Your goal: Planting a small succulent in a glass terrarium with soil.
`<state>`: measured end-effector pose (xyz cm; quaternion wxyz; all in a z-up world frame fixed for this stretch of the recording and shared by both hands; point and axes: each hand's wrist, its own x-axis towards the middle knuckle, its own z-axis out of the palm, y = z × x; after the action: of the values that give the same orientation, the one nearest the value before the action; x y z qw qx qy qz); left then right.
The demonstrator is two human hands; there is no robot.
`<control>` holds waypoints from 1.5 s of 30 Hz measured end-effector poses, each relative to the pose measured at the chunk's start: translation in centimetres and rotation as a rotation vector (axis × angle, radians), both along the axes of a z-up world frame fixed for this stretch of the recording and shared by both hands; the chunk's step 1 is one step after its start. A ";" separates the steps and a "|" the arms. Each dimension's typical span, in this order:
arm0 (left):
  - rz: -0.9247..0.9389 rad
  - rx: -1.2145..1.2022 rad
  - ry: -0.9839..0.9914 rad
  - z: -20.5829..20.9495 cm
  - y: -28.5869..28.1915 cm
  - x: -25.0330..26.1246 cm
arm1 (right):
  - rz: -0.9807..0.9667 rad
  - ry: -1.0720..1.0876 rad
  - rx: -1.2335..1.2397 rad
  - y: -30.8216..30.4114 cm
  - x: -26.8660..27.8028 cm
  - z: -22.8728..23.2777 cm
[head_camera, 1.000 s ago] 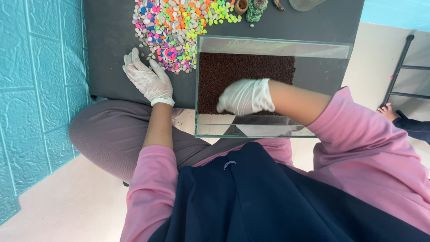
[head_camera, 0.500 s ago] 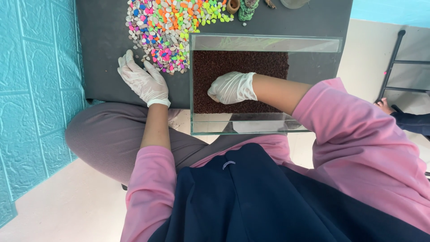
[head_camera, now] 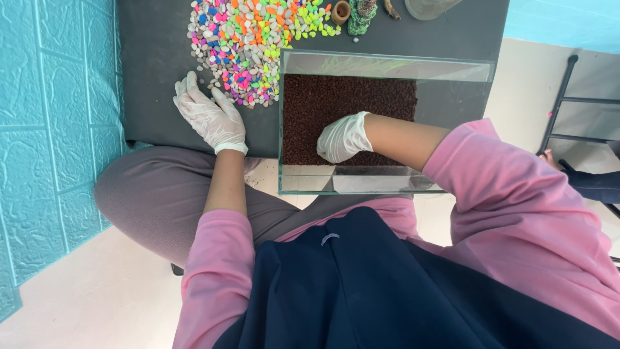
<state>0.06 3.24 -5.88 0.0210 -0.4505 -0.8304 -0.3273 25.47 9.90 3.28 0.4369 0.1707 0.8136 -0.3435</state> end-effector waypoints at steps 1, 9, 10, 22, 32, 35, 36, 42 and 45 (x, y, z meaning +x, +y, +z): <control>0.001 0.000 -0.003 0.0 0.0 0.0 | -0.127 -0.066 -0.085 0.4 -0.8 2.4; 0.016 0.003 0.001 -0.5 0.1 -0.1 | -0.183 0.161 0.095 2.8 -2.3 5.1; 0.013 0.013 0.006 -0.6 0.1 -0.2 | -0.295 0.224 0.164 3.1 -2.8 7.1; 0.004 0.069 0.012 -0.6 -0.1 -0.2 | -0.305 0.529 0.491 4.7 0.1 1.0; -0.012 0.039 0.001 1.2 0.0 0.0 | 0.026 0.360 0.832 5.3 8.8 -2.2; -0.008 0.046 0.004 0.2 -0.1 -0.3 | -0.055 0.490 0.690 5.5 8.7 -2.5; -0.018 0.044 -0.010 -0.2 -0.1 -0.4 | 0.032 0.443 0.758 5.8 9.4 -3.6; -0.011 0.046 -0.023 -0.2 -0.1 -0.4 | 0.084 0.202 0.771 5.1 11.8 -1.9; -0.015 0.036 -0.022 -0.6 -0.1 -0.4 | -0.242 0.072 0.428 6.7 11.7 -2.6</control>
<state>-0.32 3.09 -6.50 0.0174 -0.4524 -0.8212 -0.3473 37.18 16.55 0.70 0.3174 0.3432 0.8564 -0.2190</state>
